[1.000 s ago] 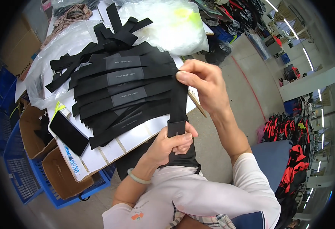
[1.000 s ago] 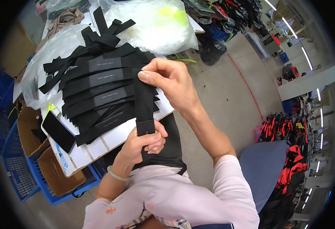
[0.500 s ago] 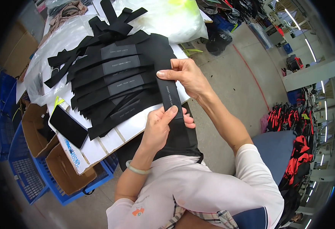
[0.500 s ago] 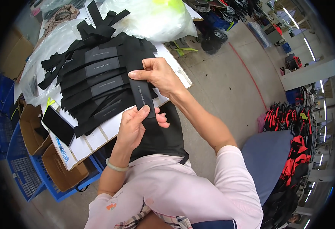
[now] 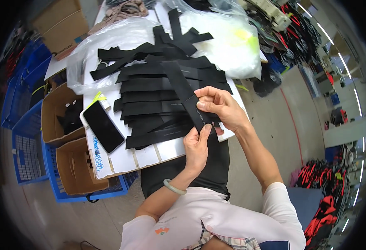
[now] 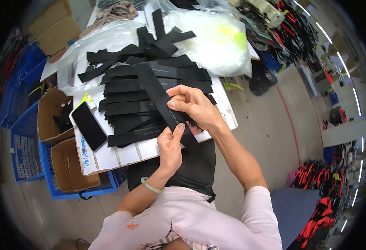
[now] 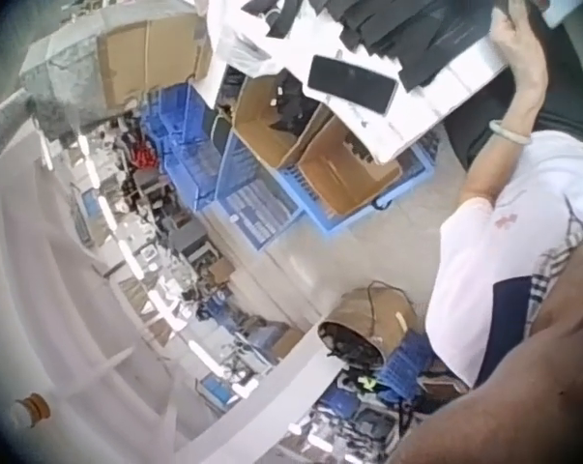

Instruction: The recorder is sorting and folding small black fabric straps at a factory workstation.

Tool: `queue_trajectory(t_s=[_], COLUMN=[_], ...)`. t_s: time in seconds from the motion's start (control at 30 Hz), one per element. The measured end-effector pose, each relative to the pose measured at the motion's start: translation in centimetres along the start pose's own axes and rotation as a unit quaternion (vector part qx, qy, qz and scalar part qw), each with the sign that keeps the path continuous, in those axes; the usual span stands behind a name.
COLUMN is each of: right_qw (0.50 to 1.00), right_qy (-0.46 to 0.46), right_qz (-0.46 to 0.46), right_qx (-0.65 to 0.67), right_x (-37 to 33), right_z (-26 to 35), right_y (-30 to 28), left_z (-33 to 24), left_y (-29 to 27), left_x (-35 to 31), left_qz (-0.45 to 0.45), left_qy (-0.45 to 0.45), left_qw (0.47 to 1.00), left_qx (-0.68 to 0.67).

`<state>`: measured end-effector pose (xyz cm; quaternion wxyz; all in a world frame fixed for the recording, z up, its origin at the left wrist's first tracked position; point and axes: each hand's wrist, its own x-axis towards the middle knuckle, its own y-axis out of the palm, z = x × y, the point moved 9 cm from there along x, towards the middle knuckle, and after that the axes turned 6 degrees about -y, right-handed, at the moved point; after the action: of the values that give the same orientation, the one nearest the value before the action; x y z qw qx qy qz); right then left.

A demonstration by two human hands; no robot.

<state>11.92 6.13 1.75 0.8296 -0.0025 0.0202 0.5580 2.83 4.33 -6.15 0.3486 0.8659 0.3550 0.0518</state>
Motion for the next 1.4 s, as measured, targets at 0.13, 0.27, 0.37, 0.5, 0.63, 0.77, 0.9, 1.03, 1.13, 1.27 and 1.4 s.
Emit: queue_trajectory(t_s=[0.13, 0.27, 0.37, 0.5, 0.63, 0.77, 0.9, 1.03, 1.13, 1.27, 1.4], right_qw=[0.979, 0.919, 0.848, 0.793, 0.782, 0.753, 0.792, 0.736, 0.681, 0.674, 0.651], right_qy=[-0.094, -0.226, -0.278, -0.283, -0.307, -0.415, -0.431, -0.316, -0.283, -0.242, -0.13], right_qz=[0.059, 0.076, 0.071, 0.116, 0.138, 0.089, -0.016, 0.066, 0.141, 0.173, 0.203], right_qx=[-0.171, -0.314, -0.446, -0.527, -0.525, -0.503, -0.433, -0.595, -0.66, -0.676, -0.72], right_x=[4.5, 9.1, 9.9, 10.7, 12.6, 12.9, 15.6, 23.3, 27.4, 31.1, 33.3], right_z=[2.6, 3.2, 2.2, 5.3, 6.0, 2.1, 6.7, 4.1, 0.4, -2.8, -6.2], right_y=[0.8, 2.9, 4.5, 5.9, 6.6, 6.8, 4.6, 6.4, 9.0, 10.5, 10.2], left_z=[0.0, 2.7, 2.4, 1.7, 1.9, 1.7, 1.1, 0.5, 0.5, 0.6, 0.6], left_y=[-1.7, -6.0, -7.9, -8.2, -8.1, -7.8, -7.3, -6.3, -6.2, -6.1, -6.4], left_x=[-0.7, -1.7, 0.6, 2.6, 2.9, 3.3, 2.4, 1.9, 1.8, 1.9, 1.9], left_qz=[-0.017, 0.003, -0.027, -0.035, -0.039, -0.002, 0.06, 0.071, 0.064, 0.063, 0.059], left_qy=[-0.034, -0.194, -0.163, -0.159, -0.184, -0.167, -0.042, -0.03, -0.026, -0.029, -0.016], left_qw=[0.998, 0.98, 0.986, 0.986, 0.982, 0.986, 0.984, 0.973, 0.966, 0.962, 0.96], left_qx=[0.042, 0.052, 0.039, 0.037, 0.032, 0.031, 0.166, 0.217, 0.249, 0.266, 0.274])
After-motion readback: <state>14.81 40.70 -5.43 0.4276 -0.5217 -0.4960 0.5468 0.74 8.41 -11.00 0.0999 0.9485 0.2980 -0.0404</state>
